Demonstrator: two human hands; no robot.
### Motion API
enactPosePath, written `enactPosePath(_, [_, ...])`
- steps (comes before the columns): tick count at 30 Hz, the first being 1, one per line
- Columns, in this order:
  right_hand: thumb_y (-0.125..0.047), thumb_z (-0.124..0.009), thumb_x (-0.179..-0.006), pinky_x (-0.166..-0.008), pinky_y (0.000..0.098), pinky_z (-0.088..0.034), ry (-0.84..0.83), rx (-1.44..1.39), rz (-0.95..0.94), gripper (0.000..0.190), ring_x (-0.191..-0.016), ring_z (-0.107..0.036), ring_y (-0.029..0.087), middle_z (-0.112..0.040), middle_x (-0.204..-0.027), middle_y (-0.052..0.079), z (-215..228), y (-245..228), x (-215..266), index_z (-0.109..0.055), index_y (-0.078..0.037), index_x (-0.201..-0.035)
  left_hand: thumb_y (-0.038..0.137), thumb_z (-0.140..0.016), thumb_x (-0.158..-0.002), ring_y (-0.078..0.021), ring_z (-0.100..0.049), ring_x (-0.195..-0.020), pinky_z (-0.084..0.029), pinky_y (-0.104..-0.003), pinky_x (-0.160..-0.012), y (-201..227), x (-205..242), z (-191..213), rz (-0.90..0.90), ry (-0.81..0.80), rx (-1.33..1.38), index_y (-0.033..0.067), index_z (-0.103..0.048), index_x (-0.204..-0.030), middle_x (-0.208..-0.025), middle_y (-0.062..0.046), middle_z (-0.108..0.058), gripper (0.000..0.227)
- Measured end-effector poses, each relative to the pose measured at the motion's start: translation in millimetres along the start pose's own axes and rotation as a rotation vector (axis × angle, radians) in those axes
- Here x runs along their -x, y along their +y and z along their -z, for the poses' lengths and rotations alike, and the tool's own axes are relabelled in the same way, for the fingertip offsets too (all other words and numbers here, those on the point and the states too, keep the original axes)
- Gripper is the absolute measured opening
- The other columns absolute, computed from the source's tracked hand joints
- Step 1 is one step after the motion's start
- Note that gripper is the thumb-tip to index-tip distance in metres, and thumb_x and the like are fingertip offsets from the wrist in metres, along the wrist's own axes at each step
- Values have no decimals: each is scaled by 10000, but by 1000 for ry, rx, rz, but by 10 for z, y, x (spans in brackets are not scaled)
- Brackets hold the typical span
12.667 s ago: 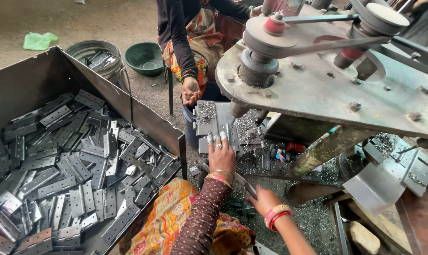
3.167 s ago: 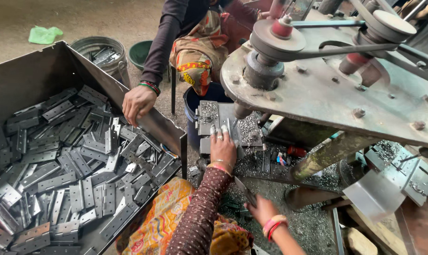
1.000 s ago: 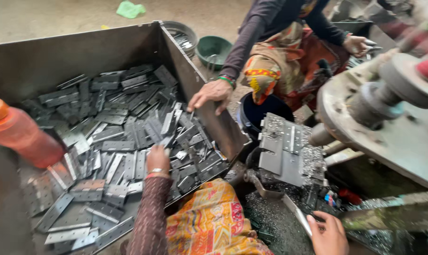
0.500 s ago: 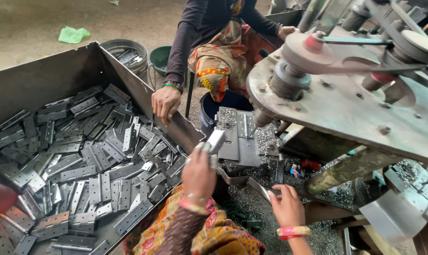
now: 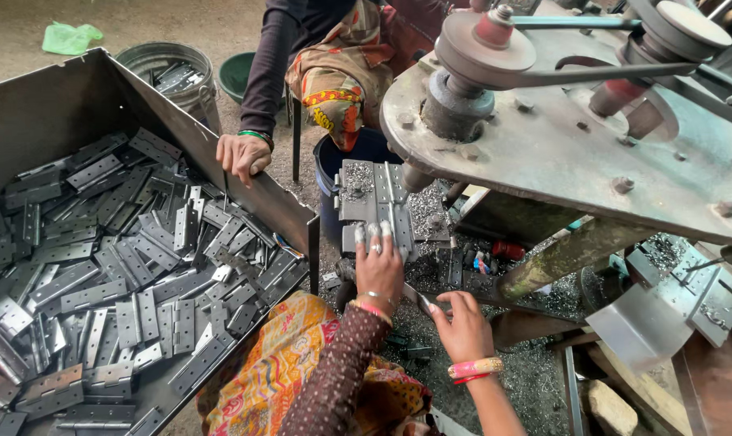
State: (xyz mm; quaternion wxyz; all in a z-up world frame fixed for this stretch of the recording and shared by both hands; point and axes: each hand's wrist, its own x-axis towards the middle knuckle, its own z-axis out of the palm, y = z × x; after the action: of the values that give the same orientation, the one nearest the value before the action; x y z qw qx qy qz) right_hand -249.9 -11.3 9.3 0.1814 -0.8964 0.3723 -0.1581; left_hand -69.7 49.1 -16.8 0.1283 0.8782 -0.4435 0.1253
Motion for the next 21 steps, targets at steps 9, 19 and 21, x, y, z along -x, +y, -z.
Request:
enactPosePath(9, [-514,-729,-843,-771,503,-542,-297,143,43,540,-929,-677,405,-635,-1131,167,-879,863,310,-607,-86,-1149,152,-536,-970,-347,-561,-1290,-390,-544,-1101,35,-91,-175,8,8,-14,28,-708,-1186,-1360,-177,-621,302])
enactPosePath(19, [-467,-724,-856,-733,498,-577,-590,-29,-105,485,-797,-752,399,-737,-829,195,-1133,1199,171,-571,-59,-1068,161,-559,-917,-337,-521,-1342,-377,-520,-1093,8,-215,-3,13,89,-29,9,-708,-1192,-1367,-196,-601,348])
enactPosePath(21, [-511,-738,-848,-746,500,-562,-571,199,-108,558,-833,-722,420,-719,-837,214,-956,1184,58,-550,-77,-1143,200,-547,-935,-328,-505,-1341,-328,-533,-1147,-19,-315,-29,10,-21,-61,35,-706,-1178,-1397,-187,-572,334])
